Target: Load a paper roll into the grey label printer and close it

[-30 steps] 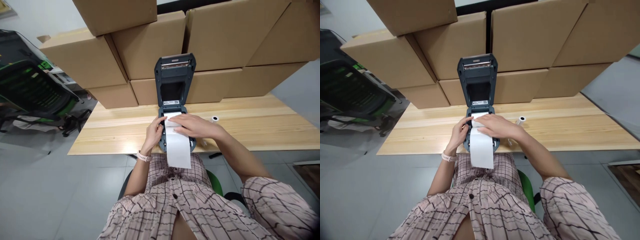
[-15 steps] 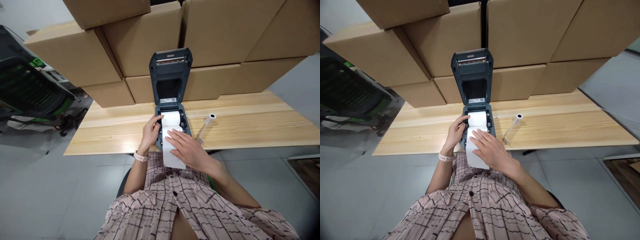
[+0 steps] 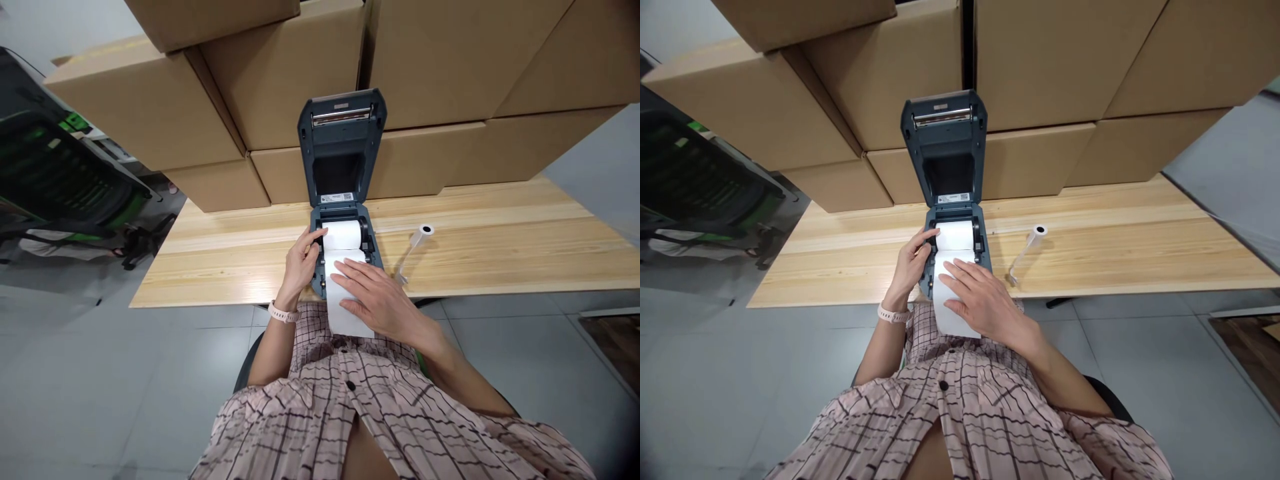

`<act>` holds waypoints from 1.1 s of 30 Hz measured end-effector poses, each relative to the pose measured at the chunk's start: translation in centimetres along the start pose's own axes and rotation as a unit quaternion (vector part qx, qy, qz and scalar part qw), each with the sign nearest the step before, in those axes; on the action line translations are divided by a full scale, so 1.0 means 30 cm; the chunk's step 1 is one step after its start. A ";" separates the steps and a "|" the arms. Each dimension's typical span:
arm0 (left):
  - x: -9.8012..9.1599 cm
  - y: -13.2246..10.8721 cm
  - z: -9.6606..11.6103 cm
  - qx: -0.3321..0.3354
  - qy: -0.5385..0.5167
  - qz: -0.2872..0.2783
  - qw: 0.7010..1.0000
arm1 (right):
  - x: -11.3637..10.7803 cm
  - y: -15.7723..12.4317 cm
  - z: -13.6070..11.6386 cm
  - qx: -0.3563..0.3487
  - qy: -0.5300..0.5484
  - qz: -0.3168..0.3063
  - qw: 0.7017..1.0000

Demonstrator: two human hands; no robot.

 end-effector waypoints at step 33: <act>0.074 -0.342 -0.009 -0.164 -0.159 -0.038 0.973 | -0.436 0.691 0.466 0.131 0.258 0.156 0.944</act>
Point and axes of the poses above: each hand's wrist, its own y-axis towards the middle knuckle, its own x-axis out of the palm, z = x × y, the point moved 7 cm from there along y, towards the middle knuckle, and after that the axes turned 8 degrees about x, right-handed, at the moved point
